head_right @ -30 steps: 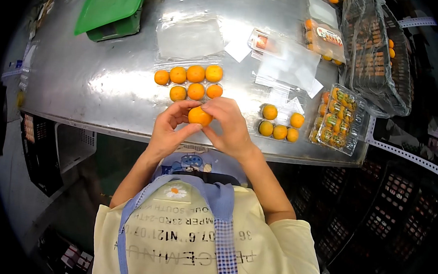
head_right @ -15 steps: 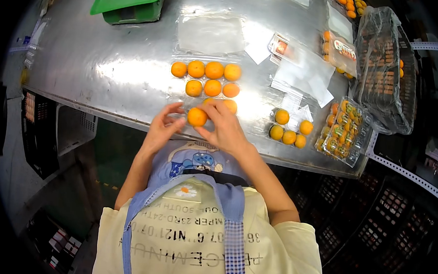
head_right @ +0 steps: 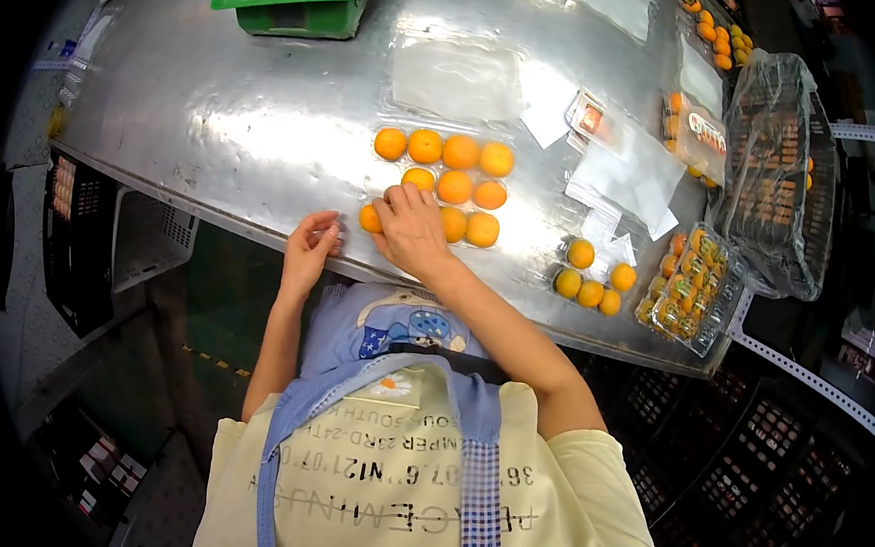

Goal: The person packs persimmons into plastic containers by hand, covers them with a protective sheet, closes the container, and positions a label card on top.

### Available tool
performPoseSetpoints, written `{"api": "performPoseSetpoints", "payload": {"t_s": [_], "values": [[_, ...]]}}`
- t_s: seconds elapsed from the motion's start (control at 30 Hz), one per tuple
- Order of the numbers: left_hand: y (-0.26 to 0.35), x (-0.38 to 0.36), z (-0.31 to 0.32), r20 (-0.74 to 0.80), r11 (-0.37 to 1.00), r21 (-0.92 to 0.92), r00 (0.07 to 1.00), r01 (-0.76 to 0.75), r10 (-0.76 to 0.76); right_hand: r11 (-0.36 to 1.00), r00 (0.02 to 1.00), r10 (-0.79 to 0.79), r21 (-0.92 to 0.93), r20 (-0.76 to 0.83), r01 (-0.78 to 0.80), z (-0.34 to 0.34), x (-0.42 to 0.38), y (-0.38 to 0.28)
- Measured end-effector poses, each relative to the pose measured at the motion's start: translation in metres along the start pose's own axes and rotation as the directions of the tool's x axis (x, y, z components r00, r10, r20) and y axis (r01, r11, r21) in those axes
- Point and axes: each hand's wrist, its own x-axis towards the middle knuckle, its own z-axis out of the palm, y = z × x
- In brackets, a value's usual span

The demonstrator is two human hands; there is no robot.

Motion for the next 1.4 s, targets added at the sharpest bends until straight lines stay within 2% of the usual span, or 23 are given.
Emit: {"api": "performPoseSetpoints", "payload": {"t_s": [0.17, 0.2, 0.27, 0.33, 0.4, 0.47, 0.53, 0.57, 0.6, 0.63, 0.67, 0.7, 0.73, 0.77, 0.8, 0.83, 0.93, 1.03, 1.13, 1.2, 1.27, 1.33, 1.4], "values": [[-0.004, 0.022, 0.016, 0.054, 0.999, -0.039, 0.998, -0.019, 0.021, 1.000, 0.995, -0.010, 0.004, -0.095, 0.010, -0.002, -0.001, 0.004], [-0.011, 0.032, 0.020, 0.085, 0.996, -0.061, 0.994, -0.069, 0.074, 0.999, 0.993, 0.031, -0.003, -0.115, -0.032, -0.020, -0.002, 0.001], [-0.007, 0.044, 0.029, 0.105, 0.998, -0.019, 0.992, -0.064, 0.066, 0.992, 0.975, 0.099, 0.103, -0.201, -0.080, -0.050, -0.015, 0.014], [-0.009, 0.053, 0.029, 0.167, 0.994, 0.017, 0.980, -0.111, 0.107, 0.971, 0.907, 0.239, 0.062, -0.346, -0.232, -0.085, -0.041, 0.044], [-0.008, 0.057, 0.027, 0.172, 0.993, -0.019, 0.978, -0.116, 0.117, 0.923, 0.793, 0.347, 0.033, -0.500, -0.383, -0.116, -0.089, 0.081], [0.002, 0.057, 0.027, 0.152, 0.997, 0.009, 0.986, -0.074, 0.072, 0.812, 0.606, 0.554, 0.208, -0.572, -0.546, -0.146, -0.149, 0.116], [0.008, 0.064, 0.026, 0.160, 0.991, 0.078, 0.983, -0.105, 0.092, 0.707, 0.328, 0.571, 0.248, -0.753, -0.662, -0.164, -0.220, 0.146], [0.012, 0.068, 0.027, 0.160, 0.986, 0.110, 0.982, -0.121, 0.103, 0.701, 0.133, 0.523, 0.336, -0.842, -0.630, -0.169, -0.254, 0.166], [0.016, 0.070, 0.030, 0.170, 0.988, 0.111, 0.982, -0.107, 0.087, 0.605, -0.123, 0.437, 0.392, -0.891, -0.693, -0.181, -0.277, 0.169], [0.021, 0.071, 0.032, 0.178, 0.989, 0.112, 0.982, -0.092, 0.071, 0.506, -0.360, 0.302, 0.468, -0.883, -0.724, -0.192, -0.301, 0.171], [0.026, 0.073, 0.031, 0.184, 0.990, 0.116, 0.981, -0.078, 0.056, 0.404, -0.497, 0.232, 0.548, -0.836, -0.732, -0.180, -0.352, 0.200], [0.022, 0.077, 0.030, 0.153, 0.993, 0.110, 0.988, -0.048, 0.031, 0.358, -0.683, 0.301, 0.743, -0.665, -0.566, -0.176, -0.372, 0.211], [0.025, 0.077, 0.030, 0.150, 0.992, 0.119, 0.989, -0.039, 0.021, 0.298, -0.818, 0.358, 0.885, -0.451, -0.358, -0.176, -0.382, 0.216], [0.028, 0.075, 0.031, 0.145, 0.992, 0.125, 0.989, -0.032, 0.013, 0.327, -0.784, 0.536, 0.933, -0.312, -0.148, -0.181, -0.380, 0.215], [0.030, 0.074, 0.031, 0.140, 0.991, 0.130, 0.990, -0.024, 0.005, 0.312, -0.692, 0.699, 0.948, -0.180, 0.068, -0.186, -0.379, 0.212], [0.029, 0.074, 0.029, 0.135, 0.987, 0.152, 0.991, -0.044, 0.023, 0.251, -0.547, 0.834, 0.929, -0.064, 0.274, -0.191, -0.378, 0.211], [0.031, 0.067, 0.024, 0.081, 0.988, 0.151, 0.996, -0.035, 0.023, 0.236, -0.622, 0.782, 0.943, -0.042, 0.234, -0.206, -0.375, 0.221], [0.020, 0.067, 0.007, 0.061, 0.992, 0.123, 0.998, -0.019, 0.012, 0.214, -0.632, 0.773, 0.961, -0.057, 0.175, -0.203, -0.399, 0.247], [0.015, 0.056, 0.001, 0.019, 0.993, 0.115, 1.000, 0.011, -0.014, 0.155, -0.590, 0.806, 0.977, -0.042, 0.143, -0.207, -0.409, 0.258], [0.006, 0.051, -0.002, 0.009, 0.997, 0.083, 1.000, 0.002, -0.003, 0.124, -0.499, 0.866, 0.981, -0.033, 0.150, -0.210, -0.415, 0.255], [-0.007, 0.051, -0.010, 0.006, 0.997, 0.071, 1.000, -0.004, 0.004, 0.158, -0.415, 0.906, 0.977, -0.085, 0.145, -0.211, -0.420, 0.254], [-0.005, 0.040, -0.006, -0.015, 0.998, 0.070, 1.000, -0.005, 0.006, 0.394, -0.354, 0.888, 0.882, -0.293, 0.258, -0.210, -0.403, 0.249], [0.001, 0.029, 0.001, -0.059, 0.999, 0.038, 0.998, -0.016, 0.018, 0.424, -0.333, 0.891, 0.830, -0.310, 0.361, -0.211, -0.400, 0.251]]}}
